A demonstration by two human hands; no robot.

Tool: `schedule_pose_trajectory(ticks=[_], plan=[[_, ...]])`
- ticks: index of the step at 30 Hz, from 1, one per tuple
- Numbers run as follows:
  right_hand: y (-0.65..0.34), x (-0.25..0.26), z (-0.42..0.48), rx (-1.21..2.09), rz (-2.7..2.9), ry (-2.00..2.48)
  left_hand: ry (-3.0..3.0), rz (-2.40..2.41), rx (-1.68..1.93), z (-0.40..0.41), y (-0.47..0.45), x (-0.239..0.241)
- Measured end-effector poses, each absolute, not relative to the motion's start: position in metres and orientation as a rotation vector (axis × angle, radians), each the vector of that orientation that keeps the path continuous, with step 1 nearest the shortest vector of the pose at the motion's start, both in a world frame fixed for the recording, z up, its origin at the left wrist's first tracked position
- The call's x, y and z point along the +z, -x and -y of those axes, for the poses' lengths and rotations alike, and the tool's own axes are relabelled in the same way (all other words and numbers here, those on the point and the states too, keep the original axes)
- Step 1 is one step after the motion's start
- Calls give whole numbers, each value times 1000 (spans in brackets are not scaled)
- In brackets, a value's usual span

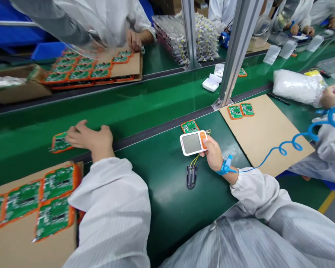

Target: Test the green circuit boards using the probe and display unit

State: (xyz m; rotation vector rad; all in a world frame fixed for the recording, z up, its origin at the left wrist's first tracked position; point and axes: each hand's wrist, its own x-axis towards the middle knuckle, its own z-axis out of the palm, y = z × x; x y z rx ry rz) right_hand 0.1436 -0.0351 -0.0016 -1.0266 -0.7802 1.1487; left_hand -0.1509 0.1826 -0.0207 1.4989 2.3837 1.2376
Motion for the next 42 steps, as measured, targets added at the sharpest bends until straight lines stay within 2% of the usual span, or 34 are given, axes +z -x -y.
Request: schedule_pose_trajectory(ticks=[21, 26, 32, 36, 40, 42], plan=[[-146, 10, 37, 1102, 813, 1085, -1449, -2433, 834, -187, 151, -21], [-145, 13, 38, 1105, 834, 1075, -1436, -2431, 992, -182, 147, -16], [-145, 16, 38, 1100, 844, 1078, -1456, -2390, 934, -191, 158, -24], [-145, 14, 38, 1098, 867, 1090, -1599, -2321, 1035, -192, 159, -24], [-144, 14, 38, 1101, 863, 1087, -1921, -2191, 1245, -155, 121, -13], [-144, 15, 38, 1103, 854, 1085, -2079, -2075, 1235, -125, 90, -11]])
